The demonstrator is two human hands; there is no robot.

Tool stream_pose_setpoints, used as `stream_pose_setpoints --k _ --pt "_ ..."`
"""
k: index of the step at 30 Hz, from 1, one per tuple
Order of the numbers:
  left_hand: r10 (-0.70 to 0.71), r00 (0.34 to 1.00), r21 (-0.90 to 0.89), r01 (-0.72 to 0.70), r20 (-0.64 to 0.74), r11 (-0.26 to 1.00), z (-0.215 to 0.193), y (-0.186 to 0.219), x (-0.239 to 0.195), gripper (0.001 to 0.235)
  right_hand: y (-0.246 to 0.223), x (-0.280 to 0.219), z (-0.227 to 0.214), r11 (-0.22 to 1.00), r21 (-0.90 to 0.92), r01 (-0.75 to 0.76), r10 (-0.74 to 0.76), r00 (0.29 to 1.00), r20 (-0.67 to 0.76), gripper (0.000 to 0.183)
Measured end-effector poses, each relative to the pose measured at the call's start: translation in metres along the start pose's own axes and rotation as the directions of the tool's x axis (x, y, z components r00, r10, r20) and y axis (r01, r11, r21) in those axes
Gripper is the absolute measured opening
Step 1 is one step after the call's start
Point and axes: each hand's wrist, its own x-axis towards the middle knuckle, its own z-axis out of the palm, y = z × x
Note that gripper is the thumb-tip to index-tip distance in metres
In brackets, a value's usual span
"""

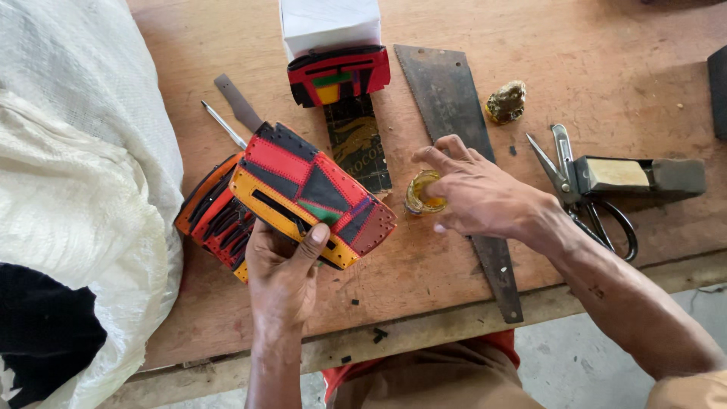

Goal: The person applies a yellow substance from a small jar to the edges of colorful patterned leather pouches using a finger. They handle each pouch one at a time, rubbing the substance along the seams and edges, then place the treated pouches into a white box.

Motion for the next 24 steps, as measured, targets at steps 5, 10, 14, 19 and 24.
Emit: stream_pose_setpoints --k 5,10,14,19,24 --pt "0.005 0.999 -0.043 -0.007 -0.039 0.999 -0.010 -0.008 0.001 0.045 0.019 -0.033 0.013 0.996 -0.001 0.092 -0.087 0.937 -0.339 0.047" --pt "0.024 0.998 -0.025 -0.025 -0.052 0.999 -0.003 -0.011 0.004 0.045 0.018 -0.063 0.019 0.997 -0.005 0.079 -0.067 0.807 -0.586 0.037" --pt "0.037 0.994 0.004 -0.037 -0.104 0.999 0.003 -0.016 0.002 0.041 -0.019 -0.074 0.039 0.852 0.406 0.329 0.023 0.753 -0.658 0.072" --pt "0.116 0.992 -0.082 -0.120 -0.058 0.989 0.005 -0.023 0.001 0.043 -0.039 -0.064 0.068 0.682 0.601 0.417 -0.009 0.826 -0.563 0.094" --pt "0.118 0.991 -0.097 -0.124 -0.061 0.988 0.009 -0.025 -0.001 0.046 -0.040 -0.058 0.073 0.388 0.745 0.542 -0.011 0.811 -0.585 0.090"
